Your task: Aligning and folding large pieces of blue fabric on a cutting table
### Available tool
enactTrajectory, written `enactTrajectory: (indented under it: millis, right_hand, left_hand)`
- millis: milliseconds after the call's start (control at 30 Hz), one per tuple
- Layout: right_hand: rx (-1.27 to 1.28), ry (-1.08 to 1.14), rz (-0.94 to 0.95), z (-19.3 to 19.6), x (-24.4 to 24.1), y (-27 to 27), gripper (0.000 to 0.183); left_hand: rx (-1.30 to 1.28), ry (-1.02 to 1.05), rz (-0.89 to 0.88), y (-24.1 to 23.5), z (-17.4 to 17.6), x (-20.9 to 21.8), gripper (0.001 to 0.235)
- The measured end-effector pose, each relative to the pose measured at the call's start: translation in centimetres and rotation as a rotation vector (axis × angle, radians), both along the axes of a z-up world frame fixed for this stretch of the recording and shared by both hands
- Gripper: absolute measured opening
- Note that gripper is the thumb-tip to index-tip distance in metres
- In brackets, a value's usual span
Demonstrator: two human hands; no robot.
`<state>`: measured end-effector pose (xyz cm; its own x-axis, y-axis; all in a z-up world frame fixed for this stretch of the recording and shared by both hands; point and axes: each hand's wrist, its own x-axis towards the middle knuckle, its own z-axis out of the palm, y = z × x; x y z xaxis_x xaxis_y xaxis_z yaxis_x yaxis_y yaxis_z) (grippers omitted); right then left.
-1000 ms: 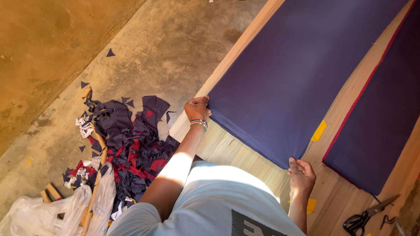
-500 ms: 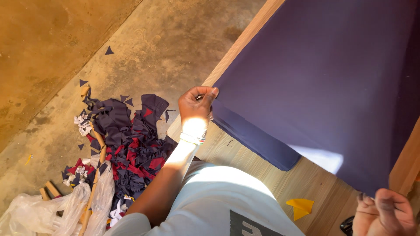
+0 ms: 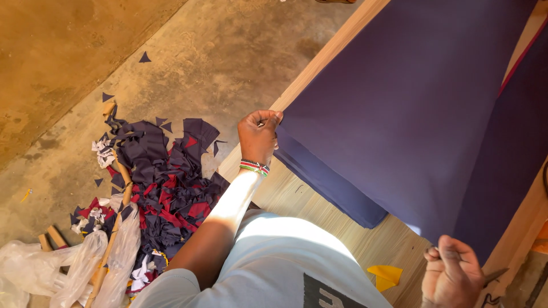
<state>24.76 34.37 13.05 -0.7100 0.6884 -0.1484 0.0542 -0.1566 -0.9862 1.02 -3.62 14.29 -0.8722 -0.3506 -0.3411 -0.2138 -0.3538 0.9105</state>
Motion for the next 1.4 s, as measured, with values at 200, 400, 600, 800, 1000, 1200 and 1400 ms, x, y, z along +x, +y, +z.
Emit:
enactTrajectory:
  millis: [200, 400, 600, 800, 1000, 1200, 1400]
  right_hand:
    - [-0.005, -0.104, -0.034, -3.4, 0.1, -2.0, 0.012]
    - [-0.006, -0.135, -0.018, -6.6, -0.2, -1.4, 0.015]
    - [-0.009, -0.191, -0.016, -5.9, -0.8, -3.2, 0.019]
    - [-0.029, -0.241, -0.021, -7.7, -1.4, -4.5, 0.018]
    - [0.06, -0.413, -0.037, -13.8, -1.7, -4.2, 0.017]
    - [0.135, -0.459, -0.011, -14.4, -1.8, -4.5, 0.02]
    - [0.663, -0.606, 0.044, -16.4, -1.0, -1.7, 0.04]
  left_hand:
    - [-0.11, -0.083, 0.01, -0.2, -4.3, -0.2, 0.018]
    - [-0.205, -0.132, 0.019, -0.3, -7.6, -0.9, 0.011]
    - [-0.221, -0.173, 0.021, -0.5, -9.2, -1.1, 0.015]
    - [-0.262, -0.182, 0.011, -1.0, -11.0, -1.3, 0.014]
    - [-0.295, -0.171, -0.003, -1.1, -14.4, -1.5, 0.023]
    - [-0.397, -0.137, -0.042, -1.0, -14.7, -1.3, 0.019]
    - [-1.056, 0.363, -0.08, 1.2, -11.2, -2.3, 0.032]
